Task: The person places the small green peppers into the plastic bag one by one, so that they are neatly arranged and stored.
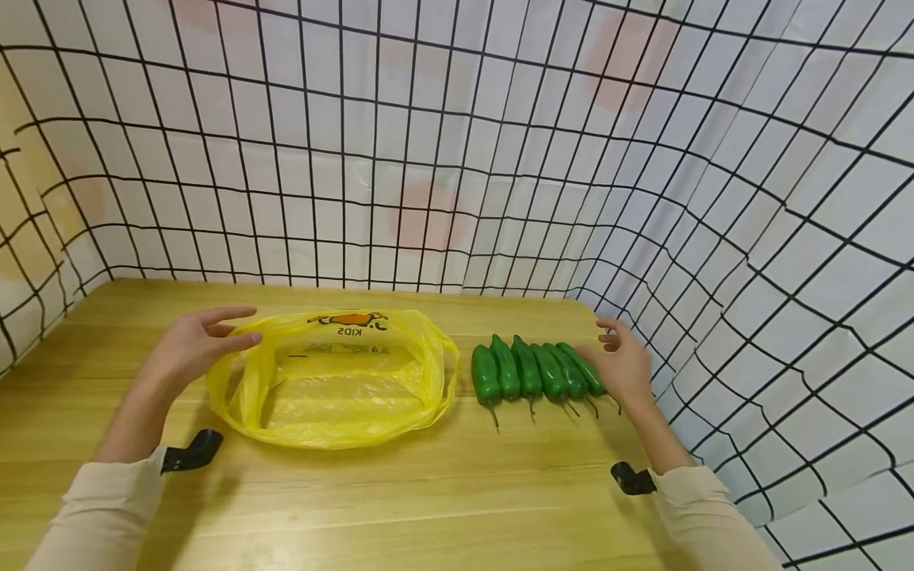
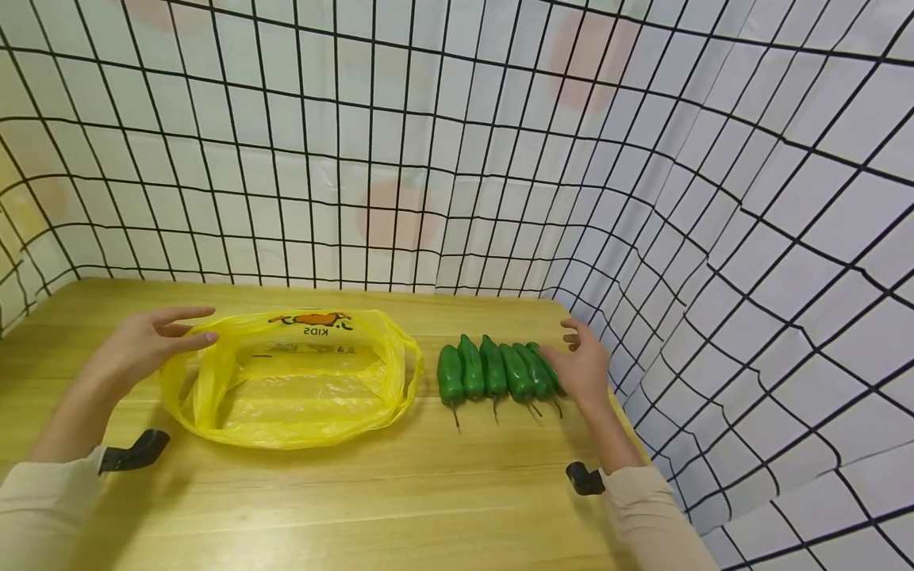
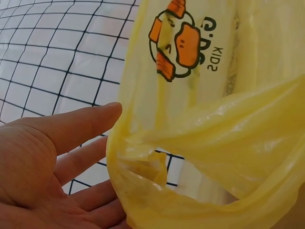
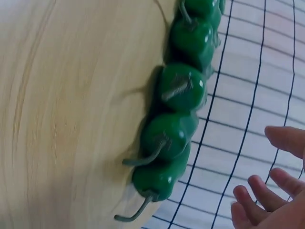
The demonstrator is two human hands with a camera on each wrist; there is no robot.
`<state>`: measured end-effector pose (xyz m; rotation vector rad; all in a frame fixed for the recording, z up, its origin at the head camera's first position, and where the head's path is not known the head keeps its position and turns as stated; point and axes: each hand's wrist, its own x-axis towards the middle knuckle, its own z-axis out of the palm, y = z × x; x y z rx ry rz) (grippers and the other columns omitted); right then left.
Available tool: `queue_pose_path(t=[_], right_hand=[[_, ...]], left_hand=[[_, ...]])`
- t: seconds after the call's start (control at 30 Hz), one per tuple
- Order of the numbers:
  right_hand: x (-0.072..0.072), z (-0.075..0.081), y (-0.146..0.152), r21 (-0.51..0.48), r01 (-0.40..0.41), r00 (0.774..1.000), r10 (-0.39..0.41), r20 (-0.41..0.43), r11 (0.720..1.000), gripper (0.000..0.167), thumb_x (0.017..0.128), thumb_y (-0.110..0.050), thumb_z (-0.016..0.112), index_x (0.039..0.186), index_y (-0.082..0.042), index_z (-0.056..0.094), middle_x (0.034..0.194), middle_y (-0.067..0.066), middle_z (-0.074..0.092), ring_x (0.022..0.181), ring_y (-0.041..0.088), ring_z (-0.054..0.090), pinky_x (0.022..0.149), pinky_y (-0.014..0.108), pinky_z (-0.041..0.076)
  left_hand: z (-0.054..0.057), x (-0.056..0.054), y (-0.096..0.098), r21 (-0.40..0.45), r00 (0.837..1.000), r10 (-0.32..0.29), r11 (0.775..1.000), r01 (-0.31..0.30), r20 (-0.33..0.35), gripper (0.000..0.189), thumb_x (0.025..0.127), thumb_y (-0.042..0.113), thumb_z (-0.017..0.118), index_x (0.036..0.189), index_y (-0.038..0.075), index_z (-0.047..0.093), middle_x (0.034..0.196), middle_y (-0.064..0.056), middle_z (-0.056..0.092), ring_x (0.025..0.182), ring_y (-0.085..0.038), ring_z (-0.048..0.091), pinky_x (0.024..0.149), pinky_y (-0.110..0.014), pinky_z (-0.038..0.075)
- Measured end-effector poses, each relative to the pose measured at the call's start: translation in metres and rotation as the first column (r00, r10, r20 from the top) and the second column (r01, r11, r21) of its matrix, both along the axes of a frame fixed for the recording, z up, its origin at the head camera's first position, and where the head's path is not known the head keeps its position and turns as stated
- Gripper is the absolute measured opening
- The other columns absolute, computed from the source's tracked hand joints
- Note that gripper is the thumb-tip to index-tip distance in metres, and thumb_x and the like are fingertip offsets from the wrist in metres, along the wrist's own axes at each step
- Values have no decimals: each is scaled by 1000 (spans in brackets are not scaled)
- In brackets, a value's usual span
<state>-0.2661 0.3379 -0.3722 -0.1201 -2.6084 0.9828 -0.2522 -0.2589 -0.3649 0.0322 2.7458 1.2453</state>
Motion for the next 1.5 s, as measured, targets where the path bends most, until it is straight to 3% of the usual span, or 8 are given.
queue_pose_path(t=[0.17,0.5,0.8,1.0,1.13,1.37,1.5], right_hand=[[-1,-2,15,43,-27,998,24,64,999,67,93,-35,74,150,-11,47,136,29,59,122,46,57,98,59,48],[-9,-12,38,20,-90,972,83,218,996,78,95,-42,70,159,-16,34,147,28,50,131,45,51,99,58,48],[-14,-22,48,-32,-126,958,130,256,991,74,98,-37,69,159,-13,35,149,30,47,136,47,47,103,60,46],[-14,-30,47,-77,-119,946,136,293,990,77,98,-41,67,160,-13,33,152,29,45,138,49,44,107,63,41],[-13,-32,48,-83,-114,949,133,286,990,75,98,-40,68,159,-13,34,152,29,45,138,48,44,107,63,41],[-11,-36,51,-85,-113,947,133,292,990,72,96,-39,70,156,-10,40,150,30,46,137,47,45,106,61,43],[-11,-38,53,-71,-116,942,133,309,991,72,96,-40,70,155,-9,41,149,30,48,135,47,47,104,60,44]], left_hand=[[-2,1,-1,7,1000,22,1000,-22,2,81,95,62,60,159,19,35,156,-34,36,138,-60,34,100,-73,35],[-6,0,1,38,999,43,998,-43,-18,75,96,57,62,156,18,41,153,-33,40,139,-58,33,102,-74,33],[-9,-1,2,82,995,88,993,-83,-56,63,99,48,62,152,15,49,150,-31,46,137,-56,38,102,-71,34],[-12,-2,4,105,991,115,989,-108,-71,56,100,47,62,146,16,56,147,-28,51,135,-51,44,100,-63,39],[-11,-3,4,108,987,136,986,-127,-83,57,100,48,61,146,14,56,145,-29,53,132,-50,46,94,-56,41],[-12,-2,6,116,983,165,981,-155,-77,56,101,48,60,145,13,58,146,-29,52,133,-51,44,94,-57,40],[-13,-1,9,129,981,174,978,-163,-82,53,101,46,59,142,12,61,143,-28,56,131,-48,47,89,-48,41]])
